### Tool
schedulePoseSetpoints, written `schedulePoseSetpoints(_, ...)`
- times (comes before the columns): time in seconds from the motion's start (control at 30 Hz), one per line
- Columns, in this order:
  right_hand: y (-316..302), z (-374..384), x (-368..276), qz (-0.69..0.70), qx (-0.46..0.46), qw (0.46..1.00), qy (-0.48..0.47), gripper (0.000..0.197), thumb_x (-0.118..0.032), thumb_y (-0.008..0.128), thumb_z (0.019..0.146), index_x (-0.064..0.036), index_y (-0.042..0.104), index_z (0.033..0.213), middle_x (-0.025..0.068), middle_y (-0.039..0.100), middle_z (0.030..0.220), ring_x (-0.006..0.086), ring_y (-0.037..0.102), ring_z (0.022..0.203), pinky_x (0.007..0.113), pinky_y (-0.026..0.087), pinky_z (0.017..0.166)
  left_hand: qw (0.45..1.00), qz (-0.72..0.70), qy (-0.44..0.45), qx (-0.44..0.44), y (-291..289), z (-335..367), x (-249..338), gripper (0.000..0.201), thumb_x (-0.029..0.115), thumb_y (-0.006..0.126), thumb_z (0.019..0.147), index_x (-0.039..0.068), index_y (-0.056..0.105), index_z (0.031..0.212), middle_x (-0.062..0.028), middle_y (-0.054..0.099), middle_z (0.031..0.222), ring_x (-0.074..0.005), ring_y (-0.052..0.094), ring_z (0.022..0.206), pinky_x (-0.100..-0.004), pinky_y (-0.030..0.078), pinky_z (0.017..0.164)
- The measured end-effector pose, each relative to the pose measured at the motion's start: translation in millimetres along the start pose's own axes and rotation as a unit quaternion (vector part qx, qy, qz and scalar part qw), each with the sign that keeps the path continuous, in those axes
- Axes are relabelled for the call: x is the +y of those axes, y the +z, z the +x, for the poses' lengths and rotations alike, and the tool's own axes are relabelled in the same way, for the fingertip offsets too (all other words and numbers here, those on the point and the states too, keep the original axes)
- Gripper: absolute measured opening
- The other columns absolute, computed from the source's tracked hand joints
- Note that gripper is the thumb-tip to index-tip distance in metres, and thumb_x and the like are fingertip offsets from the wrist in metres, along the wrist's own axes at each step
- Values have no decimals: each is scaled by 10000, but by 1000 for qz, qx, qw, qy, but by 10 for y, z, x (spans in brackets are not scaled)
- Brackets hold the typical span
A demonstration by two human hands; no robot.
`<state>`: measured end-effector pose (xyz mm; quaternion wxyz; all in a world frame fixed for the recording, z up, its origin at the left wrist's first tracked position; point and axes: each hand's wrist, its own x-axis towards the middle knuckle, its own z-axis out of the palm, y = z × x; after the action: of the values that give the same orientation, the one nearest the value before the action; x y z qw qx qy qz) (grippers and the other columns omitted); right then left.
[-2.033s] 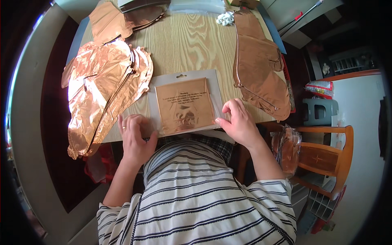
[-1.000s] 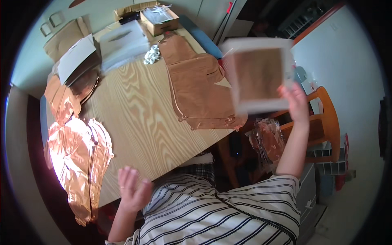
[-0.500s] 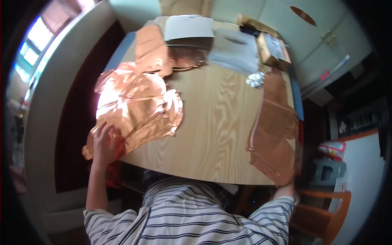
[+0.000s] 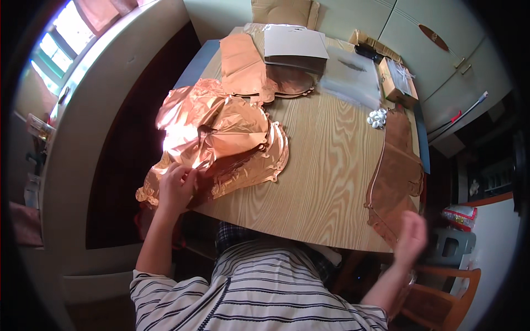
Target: Folding a metallic balloon and placing it on a cardboard backing for packaging.
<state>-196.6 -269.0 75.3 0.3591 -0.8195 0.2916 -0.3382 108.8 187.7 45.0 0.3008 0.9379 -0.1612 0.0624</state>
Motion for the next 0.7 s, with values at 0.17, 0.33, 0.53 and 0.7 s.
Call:
schedulePoseSetpoints(0.17,1249,-166,-804,277,-379,860,201,343,-244,684,987,25,663,1199,98,701,1025,147,683,897,271,528,817,947,-187,-127,-228,31,-52,883,177,177,702,921,4,741,919,-119,688,805,-248,707,715,-339,553,643)
schedulePoseSetpoints(0.33,2077,253,-687,345,-460,798,179,520,-268,729,951,42,522,1314,97,661,1135,145,639,1041,308,525,903,929,-175,88,-315,767,-270,1414,279,289,681,932,16,739,939,-189,702,864,-339,711,824,-414,549,743)
schedulePoseSetpoints(0.53,2078,918,-121,20,-306,951,38,536,-148,763,822,3,543,1287,166,718,958,265,705,858,379,561,769,875,-299,226,-308,1009,-76,1778,263,223,677,922,21,700,1089,-188,698,1027,-351,696,890,-433,547,801)
schedulePoseSetpoints(0.7,1719,917,22,-195,-171,948,-185,812,-238,773,801,-65,344,1468,194,605,1224,404,585,1110,509,472,942,884,-16,454,-110,1339,454,1337,547,361,747,829,96,619,1290,-174,492,1470,-432,408,1382,-572,313,1141)
